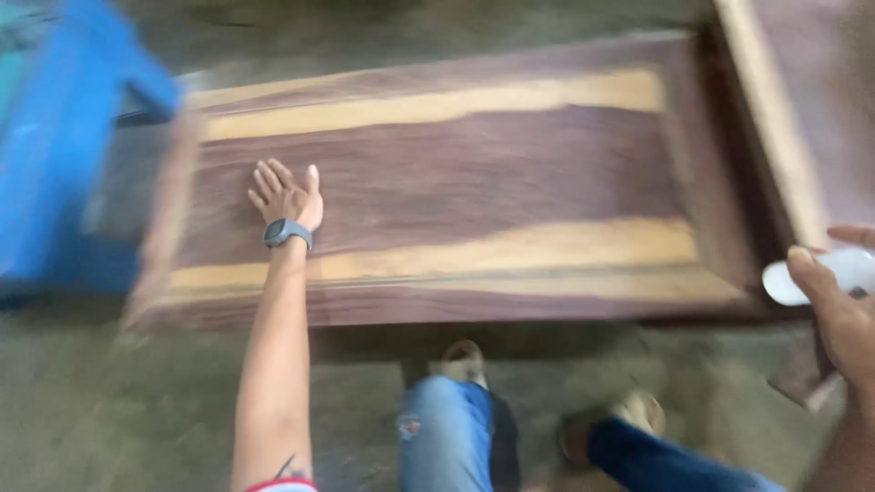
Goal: Applying wood glue to joints and sanding the surface of a wooden furniture piece in a workshop.
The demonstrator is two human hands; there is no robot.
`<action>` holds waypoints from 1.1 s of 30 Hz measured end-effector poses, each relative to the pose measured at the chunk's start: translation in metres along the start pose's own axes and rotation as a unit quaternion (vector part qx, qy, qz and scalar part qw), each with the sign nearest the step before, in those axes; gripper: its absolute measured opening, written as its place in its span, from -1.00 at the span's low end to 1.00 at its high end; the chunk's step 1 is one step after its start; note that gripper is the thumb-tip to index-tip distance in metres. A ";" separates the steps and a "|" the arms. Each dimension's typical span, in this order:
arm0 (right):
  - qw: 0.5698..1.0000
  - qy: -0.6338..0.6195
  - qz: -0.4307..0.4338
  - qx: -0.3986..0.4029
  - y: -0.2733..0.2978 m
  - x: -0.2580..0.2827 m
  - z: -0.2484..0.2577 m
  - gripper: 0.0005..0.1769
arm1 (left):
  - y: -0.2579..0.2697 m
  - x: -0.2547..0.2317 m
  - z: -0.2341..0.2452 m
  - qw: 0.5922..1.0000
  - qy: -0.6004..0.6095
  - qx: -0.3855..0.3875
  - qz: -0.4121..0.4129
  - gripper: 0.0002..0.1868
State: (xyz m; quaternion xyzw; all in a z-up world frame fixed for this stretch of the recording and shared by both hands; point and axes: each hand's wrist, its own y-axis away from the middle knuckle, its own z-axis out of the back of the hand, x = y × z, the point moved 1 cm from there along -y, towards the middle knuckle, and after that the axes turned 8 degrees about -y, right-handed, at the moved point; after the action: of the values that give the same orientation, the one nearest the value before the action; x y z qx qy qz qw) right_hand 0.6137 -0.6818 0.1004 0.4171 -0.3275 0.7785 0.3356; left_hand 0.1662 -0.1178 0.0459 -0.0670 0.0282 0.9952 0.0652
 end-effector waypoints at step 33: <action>0.971 -0.094 0.061 -0.210 -0.013 -0.023 0.059 -0.67 | 0.306 -0.473 -0.073 0.806 0.302 0.188 -0.473 0.02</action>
State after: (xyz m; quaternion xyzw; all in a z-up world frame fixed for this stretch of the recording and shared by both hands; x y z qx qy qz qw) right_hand 0.6593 -0.7273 0.1095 0.3879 -0.5383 0.6687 0.3356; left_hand 0.5998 -0.4847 0.0529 -0.3559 0.1983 0.7458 0.5270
